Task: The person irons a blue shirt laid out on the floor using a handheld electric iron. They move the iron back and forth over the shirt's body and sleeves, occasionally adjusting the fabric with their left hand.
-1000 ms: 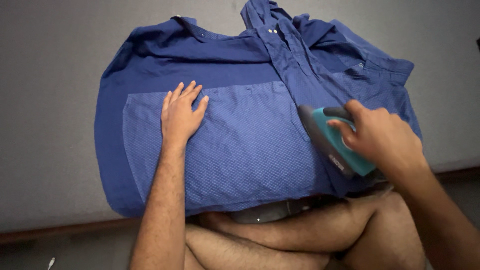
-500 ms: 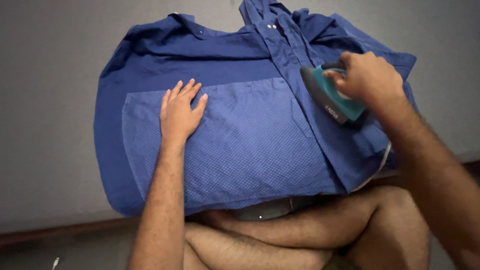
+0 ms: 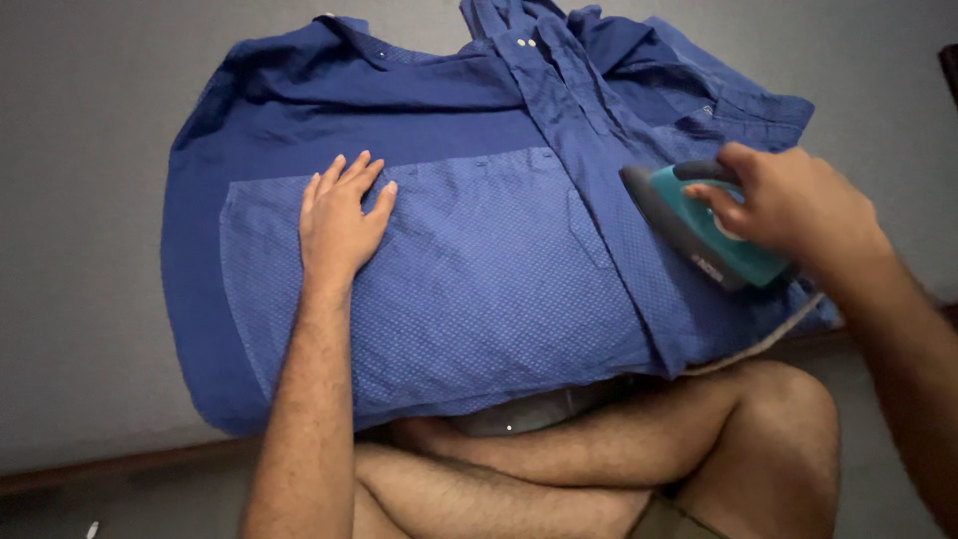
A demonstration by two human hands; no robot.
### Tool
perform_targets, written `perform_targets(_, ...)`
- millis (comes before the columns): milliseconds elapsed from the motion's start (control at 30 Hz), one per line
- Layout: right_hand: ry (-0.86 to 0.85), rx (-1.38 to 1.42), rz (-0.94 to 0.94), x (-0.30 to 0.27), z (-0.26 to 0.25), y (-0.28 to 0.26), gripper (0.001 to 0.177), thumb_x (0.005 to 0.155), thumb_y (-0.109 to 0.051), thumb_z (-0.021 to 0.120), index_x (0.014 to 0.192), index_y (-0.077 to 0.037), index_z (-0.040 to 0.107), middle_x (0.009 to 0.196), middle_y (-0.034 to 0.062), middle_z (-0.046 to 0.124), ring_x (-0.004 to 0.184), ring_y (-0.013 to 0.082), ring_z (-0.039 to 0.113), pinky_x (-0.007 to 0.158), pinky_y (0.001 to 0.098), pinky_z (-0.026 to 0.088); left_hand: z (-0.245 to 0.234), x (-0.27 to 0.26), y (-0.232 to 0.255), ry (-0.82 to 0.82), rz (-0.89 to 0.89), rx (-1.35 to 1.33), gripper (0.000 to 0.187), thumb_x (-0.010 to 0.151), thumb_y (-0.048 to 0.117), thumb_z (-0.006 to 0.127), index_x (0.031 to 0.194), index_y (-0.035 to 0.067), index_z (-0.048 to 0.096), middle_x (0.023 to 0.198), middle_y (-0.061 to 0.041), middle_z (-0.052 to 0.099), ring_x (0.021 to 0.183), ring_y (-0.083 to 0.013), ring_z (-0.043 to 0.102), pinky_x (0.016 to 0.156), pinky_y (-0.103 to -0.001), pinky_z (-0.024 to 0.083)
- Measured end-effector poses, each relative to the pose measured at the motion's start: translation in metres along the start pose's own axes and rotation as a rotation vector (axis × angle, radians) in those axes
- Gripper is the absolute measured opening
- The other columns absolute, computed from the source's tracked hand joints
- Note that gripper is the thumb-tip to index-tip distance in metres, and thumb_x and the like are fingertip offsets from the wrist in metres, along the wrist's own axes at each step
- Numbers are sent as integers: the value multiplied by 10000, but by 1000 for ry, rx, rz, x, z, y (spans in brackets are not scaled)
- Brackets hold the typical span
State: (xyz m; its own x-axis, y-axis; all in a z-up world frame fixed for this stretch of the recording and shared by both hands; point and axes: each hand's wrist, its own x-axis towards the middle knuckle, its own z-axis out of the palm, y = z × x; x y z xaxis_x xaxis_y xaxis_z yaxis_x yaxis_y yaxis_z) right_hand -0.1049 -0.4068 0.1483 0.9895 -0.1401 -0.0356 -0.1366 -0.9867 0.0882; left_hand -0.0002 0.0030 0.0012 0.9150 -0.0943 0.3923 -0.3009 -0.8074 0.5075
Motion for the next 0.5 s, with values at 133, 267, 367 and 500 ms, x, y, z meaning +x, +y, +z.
perform_targets(133,-15,-14,6,-21,-1,0,464,968,-516,622,1151,-95,692,703,183,726,652,365,745,603,479,585,0,-1,1,1,-13,-7,452,976,392,617,1334,127,694,1478,-50,599,1449,-280,436,1221,-479,227)
perform_targets(267,-75,-52,52,-41,1,-2,463,971,-541,590,1138,-118,678,659,161,720,586,320,742,553,451,586,1,0,0,-9,-10,-1,454,981,397,615,1337,126,694,1479,-52,595,1452,-282,432,1220,-481,228)
perform_targets(367,-93,-77,44,-57,4,0,477,966,-571,571,1114,-128,667,642,144,719,567,306,739,542,440,584,1,-1,0,-6,-9,-5,455,979,395,615,1337,125,694,1480,-54,593,1451,-284,431,1218,-481,228)
perform_targets(500,-82,-104,81,-82,10,-1,496,974,-590,549,1115,-125,646,651,146,730,584,322,743,552,437,588,2,0,1,-2,-15,-5,453,978,393,613,1334,127,694,1480,-51,595,1451,-282,433,1221,-480,227)
